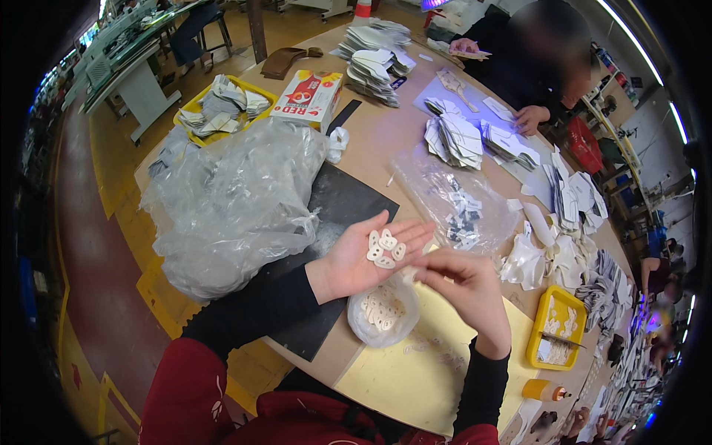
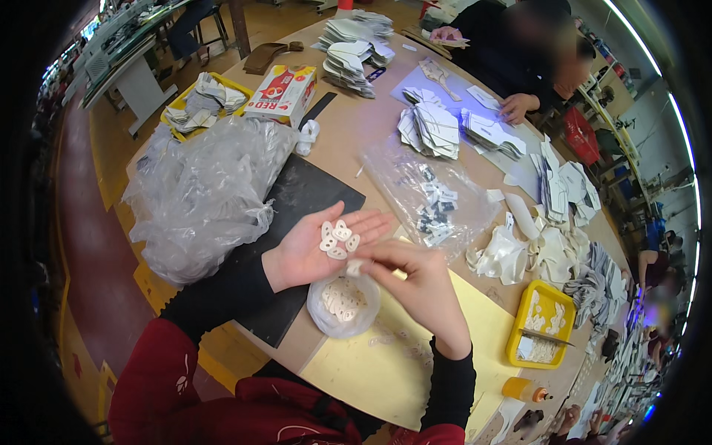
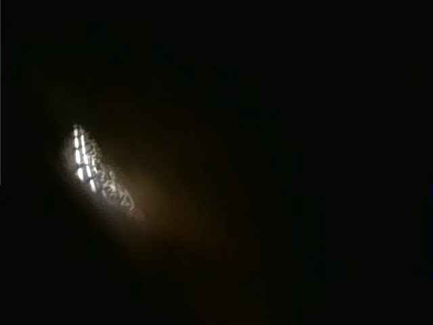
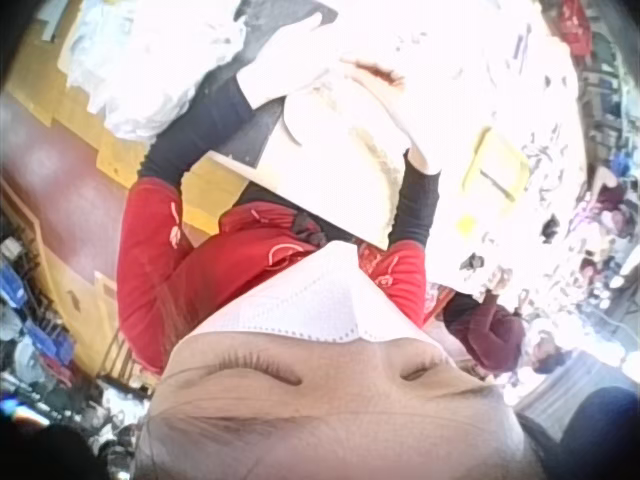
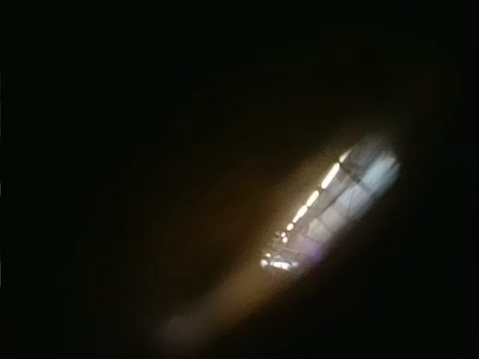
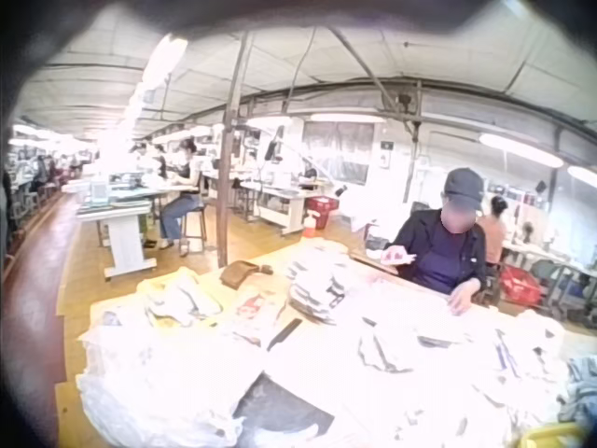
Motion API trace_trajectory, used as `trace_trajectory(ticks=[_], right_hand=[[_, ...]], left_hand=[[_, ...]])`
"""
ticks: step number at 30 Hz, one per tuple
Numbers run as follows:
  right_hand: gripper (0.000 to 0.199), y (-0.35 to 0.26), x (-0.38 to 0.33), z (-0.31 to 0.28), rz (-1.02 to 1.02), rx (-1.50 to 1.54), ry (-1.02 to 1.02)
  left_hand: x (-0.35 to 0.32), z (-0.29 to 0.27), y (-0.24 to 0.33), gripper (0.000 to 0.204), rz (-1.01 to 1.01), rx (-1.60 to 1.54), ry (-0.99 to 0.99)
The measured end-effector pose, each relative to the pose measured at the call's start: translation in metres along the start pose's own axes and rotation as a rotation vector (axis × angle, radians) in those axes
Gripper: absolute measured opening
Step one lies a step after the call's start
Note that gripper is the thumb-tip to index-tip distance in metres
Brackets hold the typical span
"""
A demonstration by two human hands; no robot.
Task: The person picks small white decorative pieces from a plastic bag and arranges them on a yellow board. They repeatedly pick up pieces, place them in patterns, and adjust positions by hand. The person also moves pieces between the board and a small container.
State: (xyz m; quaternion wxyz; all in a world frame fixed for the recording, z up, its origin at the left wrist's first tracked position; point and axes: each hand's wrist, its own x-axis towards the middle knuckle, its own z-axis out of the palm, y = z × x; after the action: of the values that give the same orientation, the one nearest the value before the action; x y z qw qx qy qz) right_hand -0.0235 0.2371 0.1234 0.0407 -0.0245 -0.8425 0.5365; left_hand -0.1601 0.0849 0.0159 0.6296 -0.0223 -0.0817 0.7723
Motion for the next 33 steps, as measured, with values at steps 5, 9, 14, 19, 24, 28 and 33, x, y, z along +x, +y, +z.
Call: trace_trajectory(ticks=[5, 9, 14, 19, 24, 28, 33], right_hand=[[0.026, -0.015, -0.006, 0.011, -0.052, -0.264, -0.018], [0.035, -0.002, 0.002, 0.016, -0.239, -0.271, 0.062], [0.041, 0.017, 0.006, 0.019, -0.275, -0.402, 0.028], [0.036, 0.014, 0.01, 0.017, -0.208, -0.277, -0.024], [0.027, 0.025, 0.011, 0.02, -0.279, -0.333, 0.031], [0.02, 0.029, 0.013, 0.03, -0.322, -0.475, 0.085], [0.018, 0.028, 0.013, 0.032, -0.373, -0.464, 0.105]], left_hand=[[-0.001, 0.017, -0.002, 0.065, 0.068, -0.039, 0.119], [0.0, 0.006, -0.004, 0.066, -0.042, 0.067, -0.058], [0.0, 0.024, -0.015, 0.065, -0.022, 0.336, 0.247], [-0.002, -0.022, 0.0, 0.053, -0.189, 0.032, -0.113], [-0.002, -0.021, -0.006, 0.049, -0.135, 0.103, 0.083], [-0.001, 0.003, -0.016, 0.051, -0.053, 0.157, 0.385], [-0.003, -0.016, -0.008, 0.053, -0.138, 0.039, 0.093]])
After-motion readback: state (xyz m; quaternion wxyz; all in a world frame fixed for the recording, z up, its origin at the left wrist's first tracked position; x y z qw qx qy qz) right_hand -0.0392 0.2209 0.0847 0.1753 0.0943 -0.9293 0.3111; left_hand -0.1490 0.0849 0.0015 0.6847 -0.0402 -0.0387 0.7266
